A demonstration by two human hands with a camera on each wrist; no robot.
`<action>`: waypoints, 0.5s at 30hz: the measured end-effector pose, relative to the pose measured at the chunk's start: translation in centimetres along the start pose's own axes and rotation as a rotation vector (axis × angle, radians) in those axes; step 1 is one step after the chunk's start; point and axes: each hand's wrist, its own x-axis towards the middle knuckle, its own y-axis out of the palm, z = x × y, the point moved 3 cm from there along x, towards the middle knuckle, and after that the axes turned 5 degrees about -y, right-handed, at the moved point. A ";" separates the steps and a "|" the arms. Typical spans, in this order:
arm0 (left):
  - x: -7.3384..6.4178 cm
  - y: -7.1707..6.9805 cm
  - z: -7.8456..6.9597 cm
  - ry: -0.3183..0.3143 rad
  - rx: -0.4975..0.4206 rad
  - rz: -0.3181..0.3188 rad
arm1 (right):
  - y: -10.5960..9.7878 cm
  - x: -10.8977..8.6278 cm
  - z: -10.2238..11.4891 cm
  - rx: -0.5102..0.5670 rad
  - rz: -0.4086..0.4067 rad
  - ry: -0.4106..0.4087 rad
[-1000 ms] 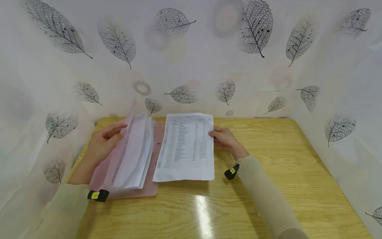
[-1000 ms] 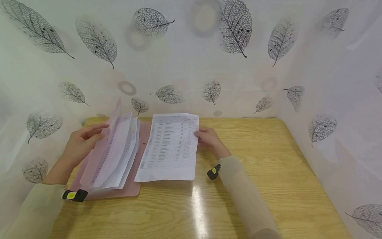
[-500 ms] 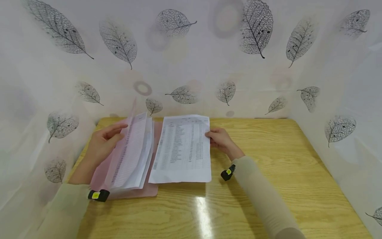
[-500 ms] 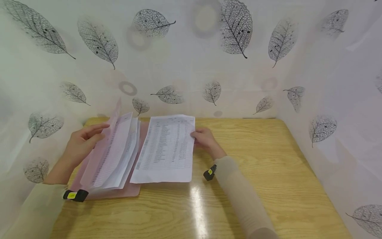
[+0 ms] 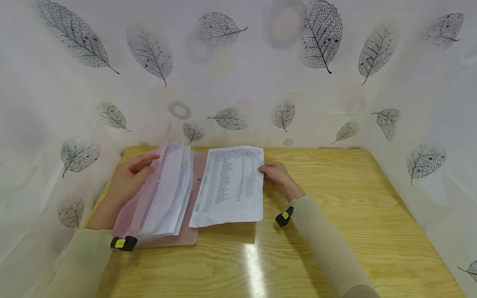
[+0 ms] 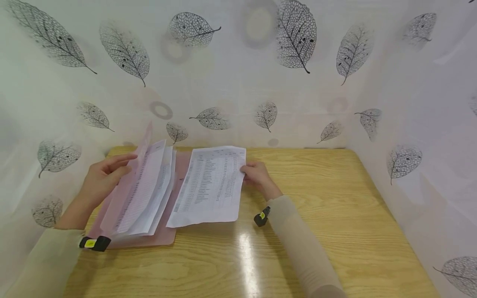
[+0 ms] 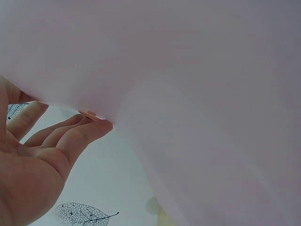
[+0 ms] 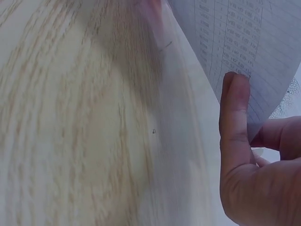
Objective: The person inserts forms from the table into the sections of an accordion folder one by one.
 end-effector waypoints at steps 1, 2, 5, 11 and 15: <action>0.0 0.0 0.0 -0.001 0.001 -0.001 | 0.0 0.0 -0.1 0.000 -0.005 0.001; 0.0 0.0 0.0 -0.004 0.000 -0.001 | 0.0 0.1 -0.1 0.003 -0.011 0.002; 0.0 0.0 -0.1 -0.006 -0.012 0.000 | -0.1 0.2 -0.3 0.019 -0.029 0.003; 0.1 0.1 0.0 0.019 -0.029 0.003 | -0.2 0.3 -0.3 0.036 -0.033 0.006; 0.1 0.1 0.0 0.016 -0.024 0.005 | 0.1 0.1 0.0 0.028 -0.008 -0.015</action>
